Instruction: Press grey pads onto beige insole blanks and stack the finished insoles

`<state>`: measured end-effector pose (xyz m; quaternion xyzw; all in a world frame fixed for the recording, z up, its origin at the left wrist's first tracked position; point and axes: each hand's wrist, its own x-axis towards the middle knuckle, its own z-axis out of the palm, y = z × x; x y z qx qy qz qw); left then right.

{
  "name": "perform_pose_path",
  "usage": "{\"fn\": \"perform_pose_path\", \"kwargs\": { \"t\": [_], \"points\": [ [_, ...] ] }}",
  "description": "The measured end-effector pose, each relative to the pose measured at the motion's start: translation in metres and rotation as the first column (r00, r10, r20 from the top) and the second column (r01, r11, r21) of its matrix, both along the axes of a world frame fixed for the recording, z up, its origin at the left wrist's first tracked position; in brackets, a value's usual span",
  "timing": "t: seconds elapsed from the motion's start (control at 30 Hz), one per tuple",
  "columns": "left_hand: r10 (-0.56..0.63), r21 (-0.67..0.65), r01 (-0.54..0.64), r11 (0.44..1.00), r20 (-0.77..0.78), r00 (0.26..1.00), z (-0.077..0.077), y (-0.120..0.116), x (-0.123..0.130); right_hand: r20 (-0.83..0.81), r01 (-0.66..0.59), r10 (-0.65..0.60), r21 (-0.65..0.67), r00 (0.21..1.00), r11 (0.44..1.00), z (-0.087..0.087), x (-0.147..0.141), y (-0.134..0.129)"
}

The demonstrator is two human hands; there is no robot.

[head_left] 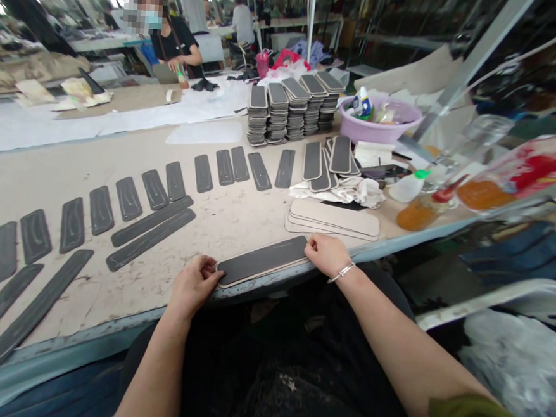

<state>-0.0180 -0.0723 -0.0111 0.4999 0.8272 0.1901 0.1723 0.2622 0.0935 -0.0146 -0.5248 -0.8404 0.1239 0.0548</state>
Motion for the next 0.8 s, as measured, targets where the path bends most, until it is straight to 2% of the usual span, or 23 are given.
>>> {"fn": "perform_pose_path", "kwargs": {
  "t": [0.2,0.4,0.47,0.53,0.63,0.73,0.8],
  "points": [
    [-0.011,-0.038,0.011,0.999,-0.017,1.0,0.004,0.004,0.001,-0.009,0.051,-0.051,0.0,0.999,0.999,0.004,-0.001,-0.006],
    [-0.022,-0.054,0.02,0.998,-0.02,1.0,0.004,0.004,0.0,-0.075,0.195,-0.194,0.011,0.978,0.981,0.01,0.005,-0.005],
    [-0.025,-0.054,0.024,0.998,-0.019,0.999,0.003,0.004,-0.001,-0.115,0.207,-0.203,0.024,0.972,0.978,0.013,0.005,-0.005],
    [-0.03,-0.06,0.028,0.998,-0.024,0.999,0.002,0.004,-0.001,-0.204,0.131,-0.115,0.068,0.972,0.989,0.016,0.0,-0.011],
    [-0.032,-0.082,0.029,0.996,-0.035,0.999,0.001,0.005,-0.001,-0.303,-0.139,0.182,0.158,0.935,0.978,0.018,-0.021,-0.032],
    [-0.038,-0.113,0.034,0.993,-0.037,0.999,0.001,0.008,-0.002,-0.256,-0.44,0.483,0.209,0.837,0.873,0.014,-0.05,-0.057],
    [-0.043,-0.123,0.039,0.992,-0.03,0.999,0.001,0.01,-0.003,-0.2,-0.558,0.599,0.225,0.776,0.799,0.011,-0.066,-0.07]
  ]
}}
